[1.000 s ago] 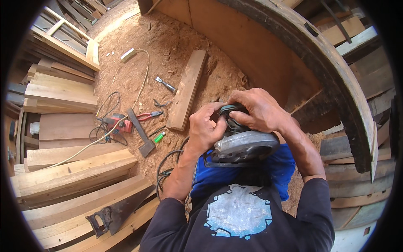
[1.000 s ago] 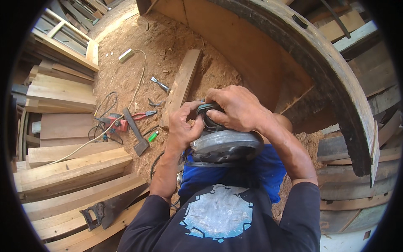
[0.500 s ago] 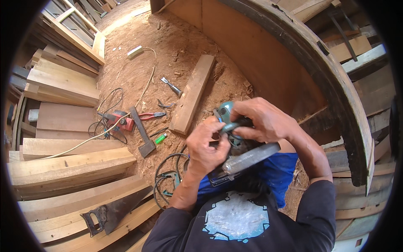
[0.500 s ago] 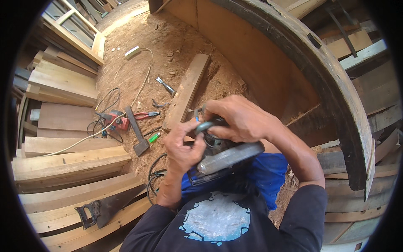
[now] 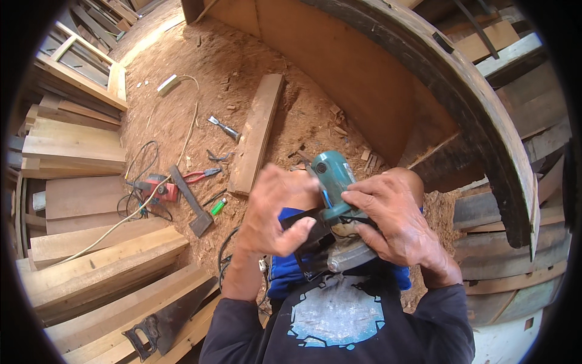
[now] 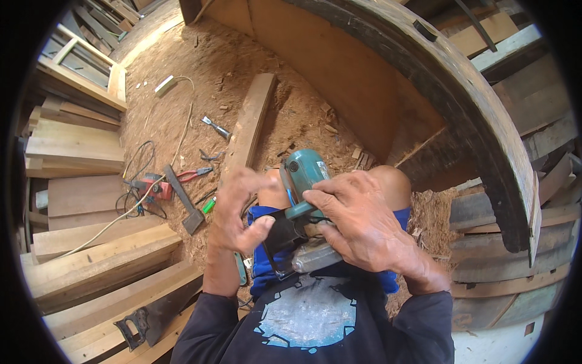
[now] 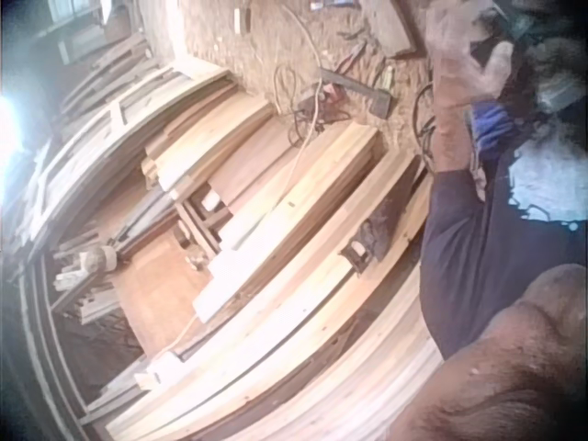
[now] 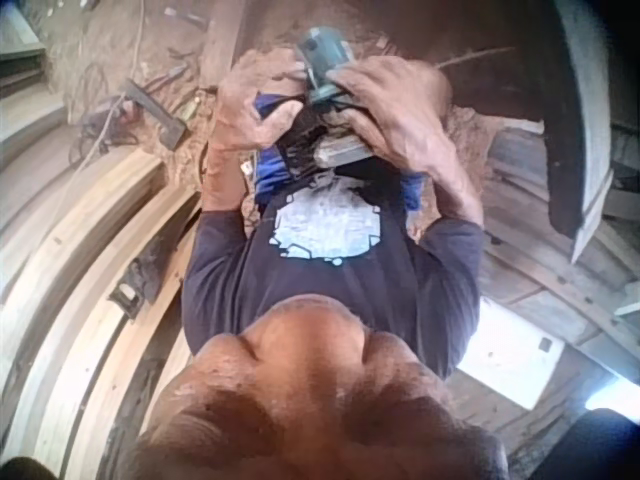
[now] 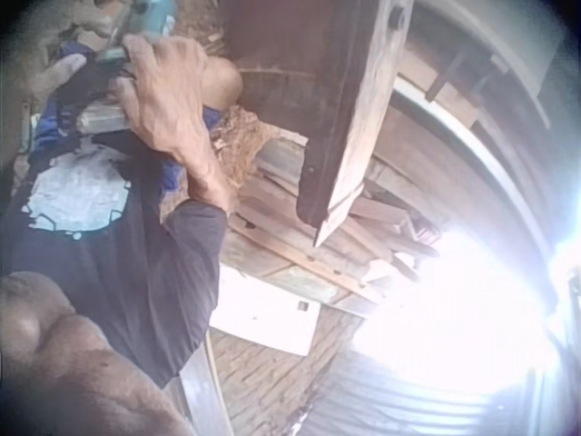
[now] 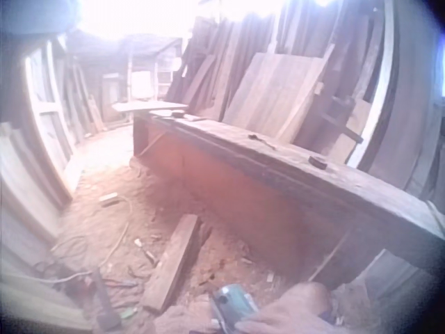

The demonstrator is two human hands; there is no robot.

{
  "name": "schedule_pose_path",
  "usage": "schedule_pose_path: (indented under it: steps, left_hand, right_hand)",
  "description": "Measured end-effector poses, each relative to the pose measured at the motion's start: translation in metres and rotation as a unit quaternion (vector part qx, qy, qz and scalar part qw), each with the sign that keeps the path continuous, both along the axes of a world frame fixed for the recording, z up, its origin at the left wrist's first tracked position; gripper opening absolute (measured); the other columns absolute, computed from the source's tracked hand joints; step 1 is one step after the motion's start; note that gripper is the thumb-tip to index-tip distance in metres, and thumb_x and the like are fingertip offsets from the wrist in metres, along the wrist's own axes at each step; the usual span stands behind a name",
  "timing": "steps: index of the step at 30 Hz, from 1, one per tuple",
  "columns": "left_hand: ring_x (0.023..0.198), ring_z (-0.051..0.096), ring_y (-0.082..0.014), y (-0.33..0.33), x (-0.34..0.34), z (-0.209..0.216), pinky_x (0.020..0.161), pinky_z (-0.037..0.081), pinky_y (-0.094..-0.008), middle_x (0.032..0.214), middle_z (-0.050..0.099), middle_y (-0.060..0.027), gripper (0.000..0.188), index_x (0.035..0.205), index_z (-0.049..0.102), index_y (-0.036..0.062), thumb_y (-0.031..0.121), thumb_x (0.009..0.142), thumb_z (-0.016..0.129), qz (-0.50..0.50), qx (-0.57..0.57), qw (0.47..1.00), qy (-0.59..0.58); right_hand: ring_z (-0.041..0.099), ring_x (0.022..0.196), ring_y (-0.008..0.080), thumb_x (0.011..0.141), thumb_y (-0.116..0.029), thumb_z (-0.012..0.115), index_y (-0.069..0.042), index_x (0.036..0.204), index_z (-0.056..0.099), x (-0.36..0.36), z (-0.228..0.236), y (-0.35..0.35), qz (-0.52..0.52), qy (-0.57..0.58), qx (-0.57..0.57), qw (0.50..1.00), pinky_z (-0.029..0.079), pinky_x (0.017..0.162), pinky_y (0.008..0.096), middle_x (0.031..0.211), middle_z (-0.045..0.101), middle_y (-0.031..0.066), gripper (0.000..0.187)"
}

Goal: The person disassembles a hand-held circular power saw by hand, removing internal wires and components from the green motor housing while sitting in a woodworking area.

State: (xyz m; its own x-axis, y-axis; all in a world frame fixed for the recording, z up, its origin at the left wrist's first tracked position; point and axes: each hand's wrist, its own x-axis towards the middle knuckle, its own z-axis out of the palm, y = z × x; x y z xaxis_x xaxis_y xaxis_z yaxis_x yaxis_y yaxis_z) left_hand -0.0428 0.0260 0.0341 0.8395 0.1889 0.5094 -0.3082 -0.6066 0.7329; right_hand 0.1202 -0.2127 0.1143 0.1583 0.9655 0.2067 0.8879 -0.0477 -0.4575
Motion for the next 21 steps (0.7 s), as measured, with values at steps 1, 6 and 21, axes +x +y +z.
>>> schedule_pose_path:
  steps: [1,6,21]
  left_hand:
    - [0.129,0.063,-0.0435,0.007,0.008,0.003,0.116,0.045,-0.0546,0.131,0.073,-0.0185,0.061,0.134,0.070,0.0043,0.030,0.079,0.078,-0.016,0.021,0.999,-0.027]
    - [0.131,0.061,-0.0435,0.028,0.048,-0.002,0.120,0.039,-0.0538,0.137,0.069,-0.0186,0.069,0.142,0.066,0.0037,0.035,0.081,0.079,-0.186,0.078,0.979,-0.023]
    - [0.085,0.067,-0.0363,0.045,0.016,-0.006,0.088,0.051,-0.0447,0.089,0.071,-0.0142,0.028,0.097,0.071,0.0018,0.020,0.080,0.083,-0.148,0.045,0.988,0.020]
  right_hand:
    - [0.058,0.132,0.0407,0.090,-0.013,0.078,-0.004,0.142,0.066,-0.003,0.001,-0.001,-0.025,-0.025,0.006,0.999,0.041,0.116,0.0560,0.135,0.067,0.0201,0.055]
    - [0.054,0.142,0.0382,0.088,-0.014,0.082,-0.004,0.146,0.064,-0.003,-0.015,-0.046,-0.162,0.046,0.100,0.981,0.043,0.119,0.0528,0.144,0.062,0.0212,0.062]
    - [0.059,0.130,0.0430,0.083,-0.043,0.088,-0.001,0.166,0.043,-0.004,-0.065,-0.029,-0.064,0.095,0.086,0.990,0.045,0.115,0.0520,0.145,0.062,0.0244,0.104]
